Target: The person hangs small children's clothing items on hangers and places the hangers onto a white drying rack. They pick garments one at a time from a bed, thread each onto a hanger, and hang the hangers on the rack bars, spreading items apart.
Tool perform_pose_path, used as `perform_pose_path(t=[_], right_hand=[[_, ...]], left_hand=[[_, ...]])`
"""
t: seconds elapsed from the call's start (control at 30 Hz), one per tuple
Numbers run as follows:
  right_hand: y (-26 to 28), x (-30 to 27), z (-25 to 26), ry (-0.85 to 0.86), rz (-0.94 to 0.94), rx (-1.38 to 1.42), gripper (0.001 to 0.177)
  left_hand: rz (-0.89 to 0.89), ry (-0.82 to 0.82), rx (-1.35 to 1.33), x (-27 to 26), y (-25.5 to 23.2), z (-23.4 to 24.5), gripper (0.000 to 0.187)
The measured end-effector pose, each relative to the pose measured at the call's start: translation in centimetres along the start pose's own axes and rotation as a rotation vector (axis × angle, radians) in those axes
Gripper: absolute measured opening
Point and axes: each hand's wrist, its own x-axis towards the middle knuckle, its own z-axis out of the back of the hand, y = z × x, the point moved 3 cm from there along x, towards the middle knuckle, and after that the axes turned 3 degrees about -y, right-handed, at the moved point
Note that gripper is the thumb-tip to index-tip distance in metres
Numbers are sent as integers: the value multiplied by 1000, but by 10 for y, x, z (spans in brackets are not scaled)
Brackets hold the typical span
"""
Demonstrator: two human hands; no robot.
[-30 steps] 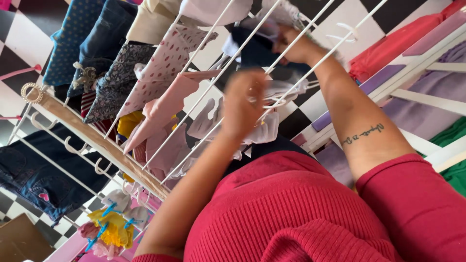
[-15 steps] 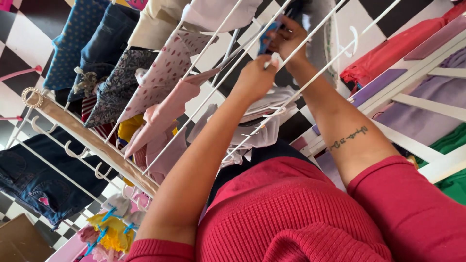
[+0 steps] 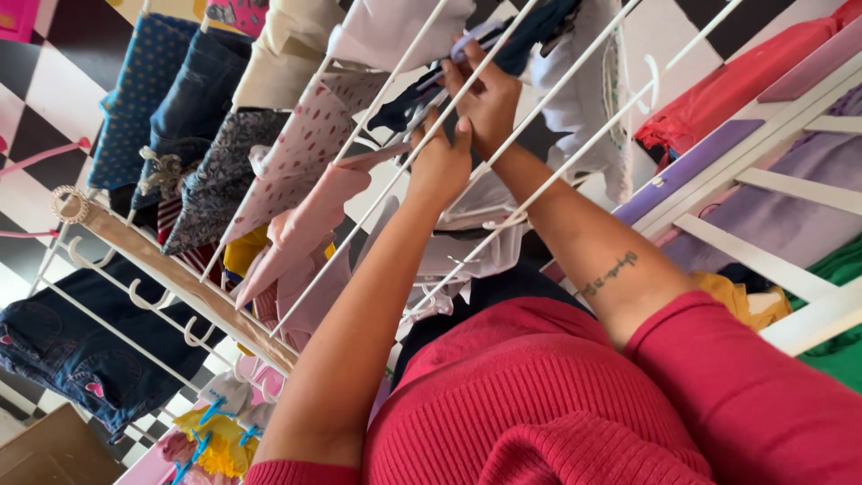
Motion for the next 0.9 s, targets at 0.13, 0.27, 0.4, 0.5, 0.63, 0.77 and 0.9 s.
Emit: perform_pose_path(t=[0.13, 0.27, 0.4, 0.5, 0.63, 0.77, 0.9], right_hand=[[30, -4, -2, 16, 210, -228, 32], [37, -13, 12, 47, 326, -295, 33], [26, -33, 16, 143, 179, -135, 36], [0, -34, 27, 202, 50, -223, 40], [-14, -47, 48, 274, -47, -15, 50], [-21, -52, 48, 268, -47, -52, 56], [-29, -48, 62, 285, -45, 76, 49]], left_hand=[[-8, 246, 126, -19, -44, 48, 49], [-114, 259, 453, -18, -93, 103, 37], [-440, -167, 59, 6, -123, 124, 19], [-663, -26, -176, 23, -123, 108, 22], [-412, 128, -345, 26, -107, 82, 21], [-489, 26, -348, 24, -96, 74, 24], [-471, -7, -262, 25, -92, 74, 21]])
